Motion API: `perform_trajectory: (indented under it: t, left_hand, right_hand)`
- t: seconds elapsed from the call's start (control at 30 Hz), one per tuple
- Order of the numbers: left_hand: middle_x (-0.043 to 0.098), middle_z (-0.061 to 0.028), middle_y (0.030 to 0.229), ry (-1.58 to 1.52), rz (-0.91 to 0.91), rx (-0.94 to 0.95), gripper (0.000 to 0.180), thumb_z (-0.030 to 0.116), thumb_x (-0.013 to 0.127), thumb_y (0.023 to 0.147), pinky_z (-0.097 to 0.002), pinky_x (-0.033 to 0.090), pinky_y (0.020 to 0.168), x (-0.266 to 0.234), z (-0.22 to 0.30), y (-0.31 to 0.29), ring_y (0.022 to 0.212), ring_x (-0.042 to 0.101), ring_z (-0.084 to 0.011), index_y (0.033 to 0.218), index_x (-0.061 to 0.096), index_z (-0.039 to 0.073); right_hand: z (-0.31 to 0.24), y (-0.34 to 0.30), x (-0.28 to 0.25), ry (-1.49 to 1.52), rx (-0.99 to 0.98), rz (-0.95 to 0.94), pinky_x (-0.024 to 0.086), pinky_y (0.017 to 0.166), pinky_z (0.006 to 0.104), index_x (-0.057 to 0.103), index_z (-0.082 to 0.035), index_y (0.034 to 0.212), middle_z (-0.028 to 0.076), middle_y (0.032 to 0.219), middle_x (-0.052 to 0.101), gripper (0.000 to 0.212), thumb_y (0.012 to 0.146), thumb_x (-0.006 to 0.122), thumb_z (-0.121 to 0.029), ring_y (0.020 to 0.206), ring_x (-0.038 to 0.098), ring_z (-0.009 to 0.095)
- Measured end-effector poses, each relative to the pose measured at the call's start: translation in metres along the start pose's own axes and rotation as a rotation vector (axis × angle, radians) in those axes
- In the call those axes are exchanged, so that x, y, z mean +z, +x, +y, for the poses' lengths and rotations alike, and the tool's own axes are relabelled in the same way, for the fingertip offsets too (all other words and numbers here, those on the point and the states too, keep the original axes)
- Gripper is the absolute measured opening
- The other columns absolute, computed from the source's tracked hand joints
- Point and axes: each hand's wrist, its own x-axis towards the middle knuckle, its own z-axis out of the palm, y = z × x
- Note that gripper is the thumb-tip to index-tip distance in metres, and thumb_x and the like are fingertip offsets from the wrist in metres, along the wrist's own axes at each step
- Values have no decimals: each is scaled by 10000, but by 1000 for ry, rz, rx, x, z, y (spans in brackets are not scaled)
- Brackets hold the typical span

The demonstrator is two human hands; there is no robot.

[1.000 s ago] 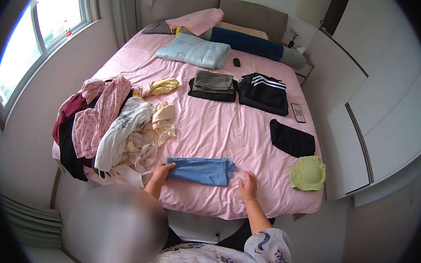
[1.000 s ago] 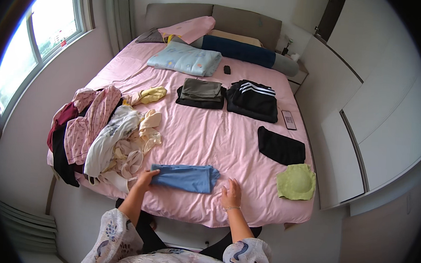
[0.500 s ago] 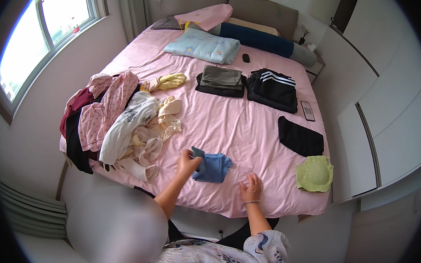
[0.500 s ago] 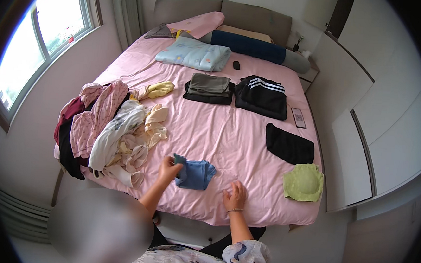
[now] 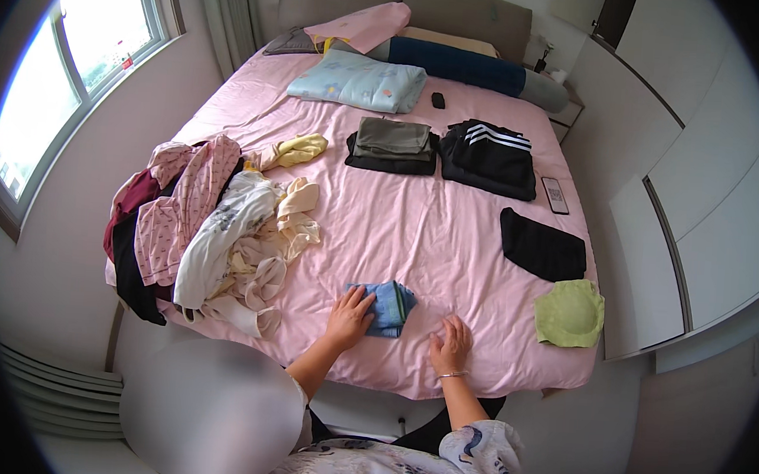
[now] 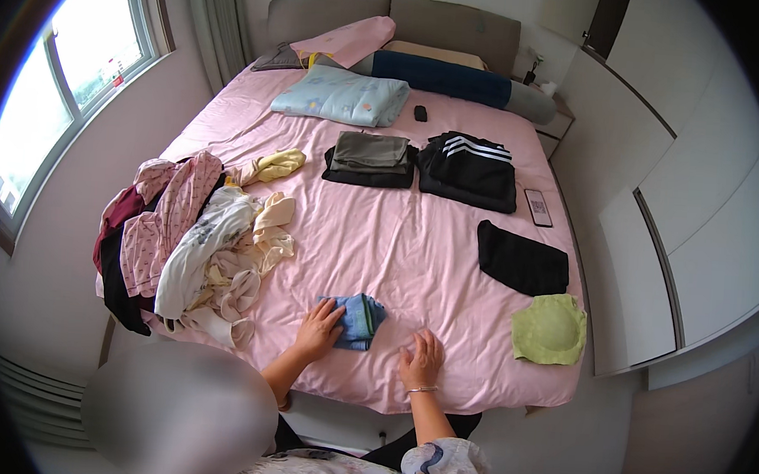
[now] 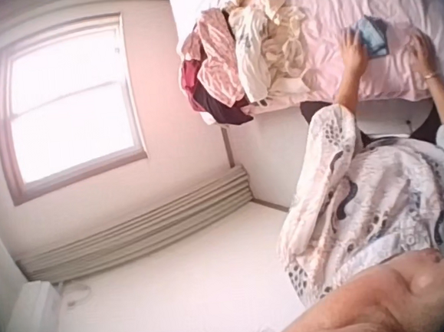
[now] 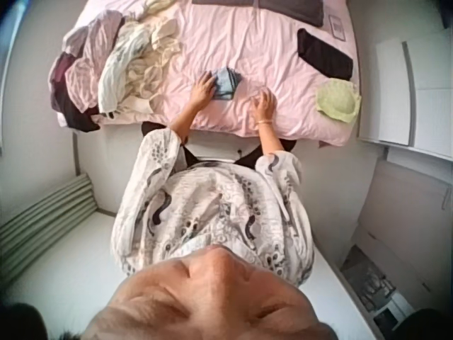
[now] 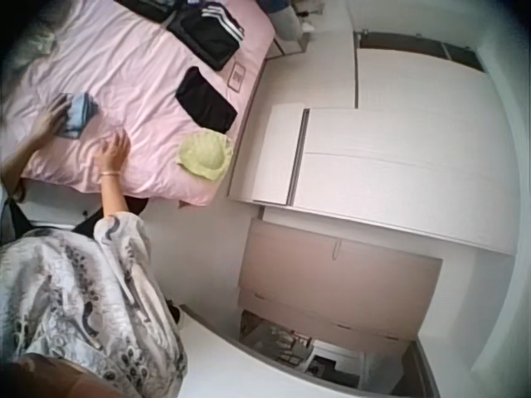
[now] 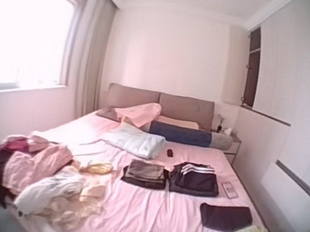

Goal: The person folds various clothing items on a bed, including pants, shorts, and underwear. They smooth each item before folding it into a compact shape and placing it in a neat stack.

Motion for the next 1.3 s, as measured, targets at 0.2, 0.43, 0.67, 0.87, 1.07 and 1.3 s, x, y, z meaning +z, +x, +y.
perform_trajectory:
  t: [0.2, 0.43, 0.67, 0.87, 1.07, 1.3]
  left_hand:
    - [548, -68, 1000, -1262, 479, -756, 402, 97, 580, 824, -262, 457, 743, 32, -32, -15, 837, 545, -150, 1185, 436, -2]
    - [608, -83, 1002, -1882, -199, -955, 287, 195, 627, 817, -384, 478, 825, 26, -36, -12, 897, 593, -214, 1038, 561, 23]
    - [620, -82, 958, -1919, -211, -979, 266, 184, 602, 833, -377, 496, 779, 33, -43, -9, 847, 607, -207, 1036, 562, 18]
    - [610, -92, 952, -1993, -142, -899, 290, 160, 607, 816, -364, 513, 748, 38, -46, -15, 809, 608, -210, 1052, 542, 4]
    - [615, -95, 920, -1925, -155, -863, 319, 218, 629, 805, -344, 510, 733, 43, -53, -14, 791, 605, -196, 1028, 559, 1]
    - [625, -86, 908, -1795, -114, -892, 348, 264, 596, 845, -287, 492, 696, 30, -38, -2, 792, 597, -164, 1012, 577, -40]
  right_hand:
    - [2, 25, 47, 697, 508, -24, 439, 590, 263, 519, 2, 992, 78, 752, 591, 287, 842, 592, -232, 652, 554, 145]
    - [-40, 64, 85, 591, 635, -445, 476, 764, 300, 469, 73, 1098, 160, 1031, 558, 833, 568, 801, -476, 883, 570, 203]
    - [-48, 70, 82, 1157, 1062, -618, 524, 668, 379, 522, -28, 1104, 104, 951, 608, 440, 726, 704, -161, 806, 618, 223]
    - [-43, 65, 80, 1358, 1045, -693, 518, 737, 359, 549, -34, 1056, 85, 949, 609, 354, 736, 669, -125, 817, 613, 209]
    - [-31, 60, 88, 1521, 1149, -723, 520, 757, 391, 559, -39, 1001, 98, 944, 611, 291, 730, 629, -118, 824, 615, 235]
    - [-22, 56, 104, 1446, 1150, -643, 516, 756, 379, 552, -44, 1020, 93, 937, 614, 347, 733, 642, -217, 821, 616, 234]
